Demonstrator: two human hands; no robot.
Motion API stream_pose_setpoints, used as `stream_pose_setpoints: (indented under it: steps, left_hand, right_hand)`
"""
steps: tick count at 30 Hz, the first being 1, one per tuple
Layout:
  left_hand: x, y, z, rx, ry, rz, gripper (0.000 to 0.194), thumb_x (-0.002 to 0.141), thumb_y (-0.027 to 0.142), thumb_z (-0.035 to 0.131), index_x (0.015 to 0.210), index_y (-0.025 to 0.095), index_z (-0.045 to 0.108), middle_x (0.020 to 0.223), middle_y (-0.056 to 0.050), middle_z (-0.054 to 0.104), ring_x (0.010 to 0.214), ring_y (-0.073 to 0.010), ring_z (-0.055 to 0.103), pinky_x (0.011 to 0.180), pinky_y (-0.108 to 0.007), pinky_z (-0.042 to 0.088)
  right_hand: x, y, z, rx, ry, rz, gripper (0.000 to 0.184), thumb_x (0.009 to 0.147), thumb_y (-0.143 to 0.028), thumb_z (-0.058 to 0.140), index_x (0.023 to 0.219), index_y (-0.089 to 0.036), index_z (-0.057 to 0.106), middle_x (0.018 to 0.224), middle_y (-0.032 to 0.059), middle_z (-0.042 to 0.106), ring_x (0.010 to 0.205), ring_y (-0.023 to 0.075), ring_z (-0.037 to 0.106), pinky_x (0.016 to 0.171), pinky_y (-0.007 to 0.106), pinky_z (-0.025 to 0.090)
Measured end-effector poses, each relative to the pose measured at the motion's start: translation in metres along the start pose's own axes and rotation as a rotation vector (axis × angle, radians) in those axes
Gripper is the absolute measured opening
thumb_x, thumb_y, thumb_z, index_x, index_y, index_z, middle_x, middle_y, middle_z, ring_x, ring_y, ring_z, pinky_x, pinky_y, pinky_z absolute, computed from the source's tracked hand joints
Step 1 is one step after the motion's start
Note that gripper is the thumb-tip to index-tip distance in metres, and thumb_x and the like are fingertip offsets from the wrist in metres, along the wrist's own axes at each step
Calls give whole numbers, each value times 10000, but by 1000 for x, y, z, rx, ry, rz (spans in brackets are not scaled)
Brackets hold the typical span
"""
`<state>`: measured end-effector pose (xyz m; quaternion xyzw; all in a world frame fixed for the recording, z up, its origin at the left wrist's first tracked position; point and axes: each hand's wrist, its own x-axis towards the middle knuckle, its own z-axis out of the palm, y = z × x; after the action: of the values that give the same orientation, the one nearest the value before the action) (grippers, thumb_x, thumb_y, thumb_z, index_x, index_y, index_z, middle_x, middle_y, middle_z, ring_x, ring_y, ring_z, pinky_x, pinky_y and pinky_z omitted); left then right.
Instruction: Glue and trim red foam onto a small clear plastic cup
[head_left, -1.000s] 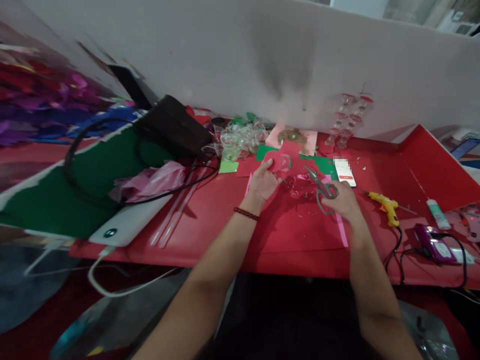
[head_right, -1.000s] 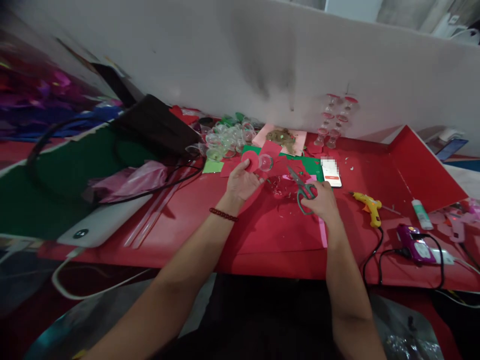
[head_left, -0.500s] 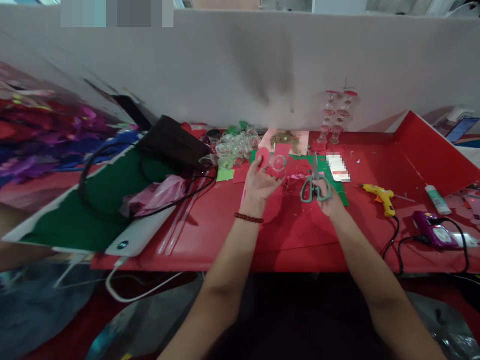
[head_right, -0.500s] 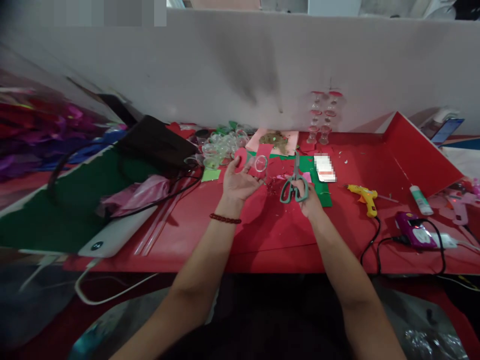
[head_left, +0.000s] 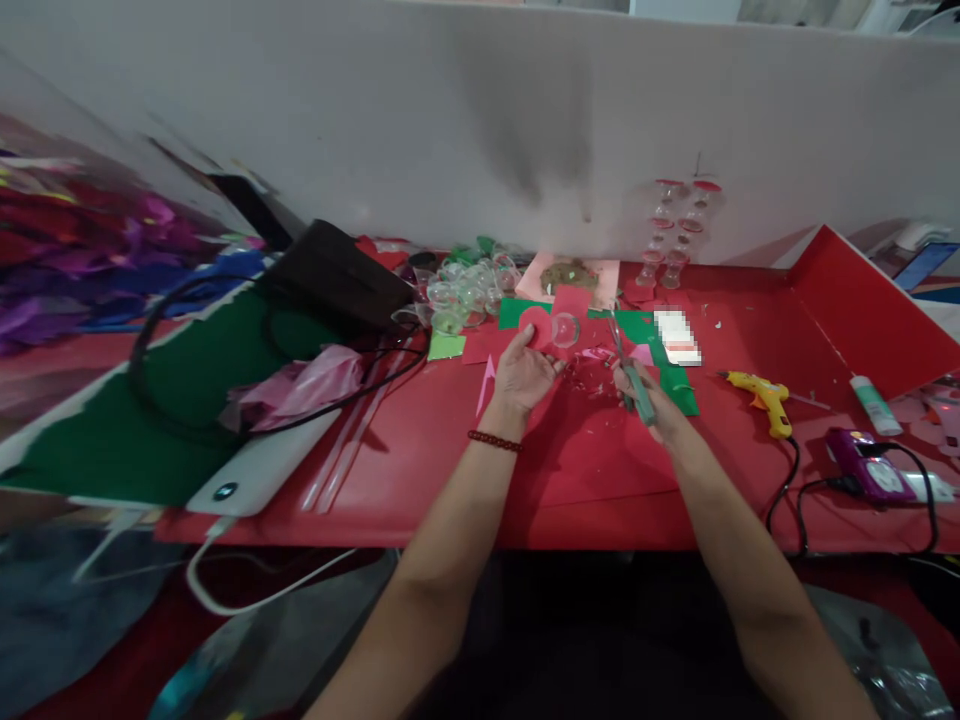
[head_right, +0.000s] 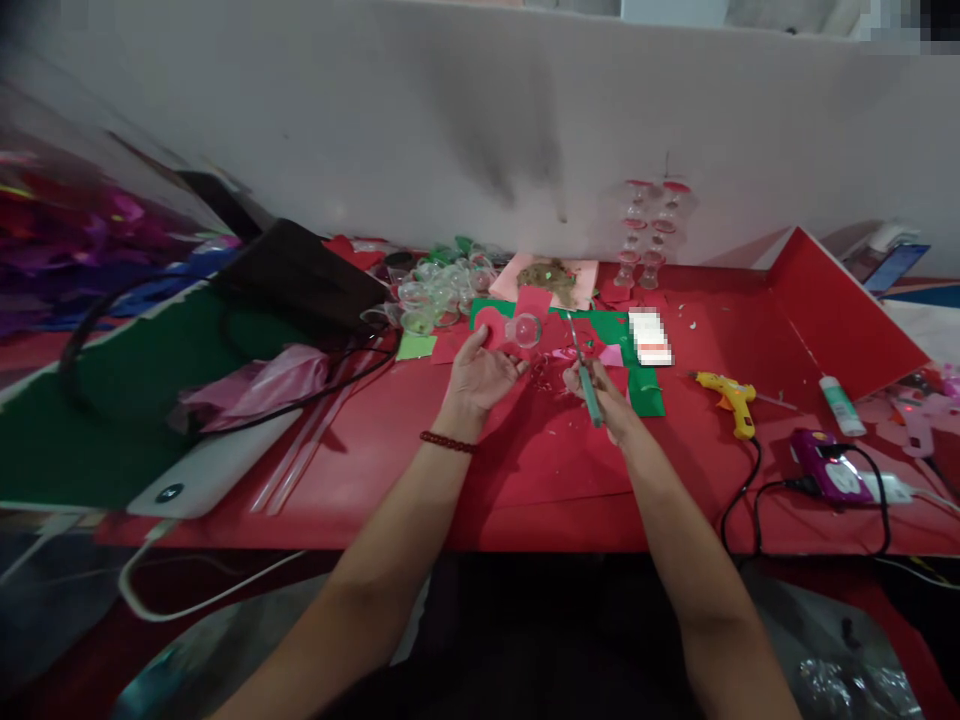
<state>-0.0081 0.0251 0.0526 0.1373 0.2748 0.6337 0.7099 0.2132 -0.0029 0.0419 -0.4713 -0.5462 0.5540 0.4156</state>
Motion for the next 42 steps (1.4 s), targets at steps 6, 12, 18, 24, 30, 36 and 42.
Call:
stream_pose_setpoints:
  steps: [6, 12, 18, 24, 30, 36, 42]
  left_hand:
    - [-8, -9, 7, -1, -34, -25, 295, 1004, 255, 600, 723, 216, 684, 573, 21, 704, 517, -141, 691, 716, -311, 625]
    - [-14, -17, 17, -3, -59, -45, 203, 967, 180, 633, 780, 205, 707, 730, 2, 783, 568, -156, 720, 622, -299, 597]
    - [-17, -18, 21, -5, -72, -53, 207, 975, 166, 608, 789, 211, 686, 757, 9, 786, 581, -153, 723, 624, -301, 598]
    - [-13, -19, 16, -6, -80, -47, 78, 961, 233, 659, 893, 212, 693, 739, 3, 777, 568, -144, 720, 634, -286, 615]
    - [-15, -12, 18, 15, -91, -35, 105, 951, 196, 654, 854, 204, 695, 771, -11, 789, 636, -162, 747, 611, -279, 603]
    - [-15, -7, 15, 31, -99, -33, 135, 967, 177, 649, 852, 223, 701, 823, -3, 803, 671, -168, 750, 625, -289, 587]
    - [-11, -5, 9, 41, -90, -35, 111, 961, 201, 646, 881, 225, 719, 826, -6, 806, 674, -175, 749, 628, -295, 578]
  right_hand:
    - [4, 9, 13, 117, 18, 1, 570, 603, -637, 892, 970, -270, 656, 897, -10, 629, 783, 143, 552, 666, 273, 456]
    - [7, 10, 13, 150, 66, 8, 538, 633, -595, 878, 995, -272, 644, 795, -30, 564, 716, 138, 534, 594, 272, 408]
    - [-2, -5, 8, 191, -42, 35, 550, 597, -539, 929, 974, -276, 628, 712, -76, 528, 532, 74, 397, 501, 246, 329]
    - [-1, -8, 8, 243, -45, 49, 528, 558, -486, 924, 936, -274, 621, 703, -74, 577, 489, 58, 365, 454, 234, 282]
    - [1, -8, 1, 244, -64, 94, 457, 579, -439, 906, 927, -253, 675, 647, -85, 567, 444, 46, 364, 423, 222, 265]
    - [2, -7, 0, 228, -54, 117, 433, 592, -468, 898, 917, -248, 717, 617, -73, 573, 418, 51, 382, 396, 225, 279]
    - [1, -7, 0, 244, -38, 120, 440, 555, -408, 912, 926, -231, 755, 614, -64, 603, 400, 48, 407, 380, 214, 292]
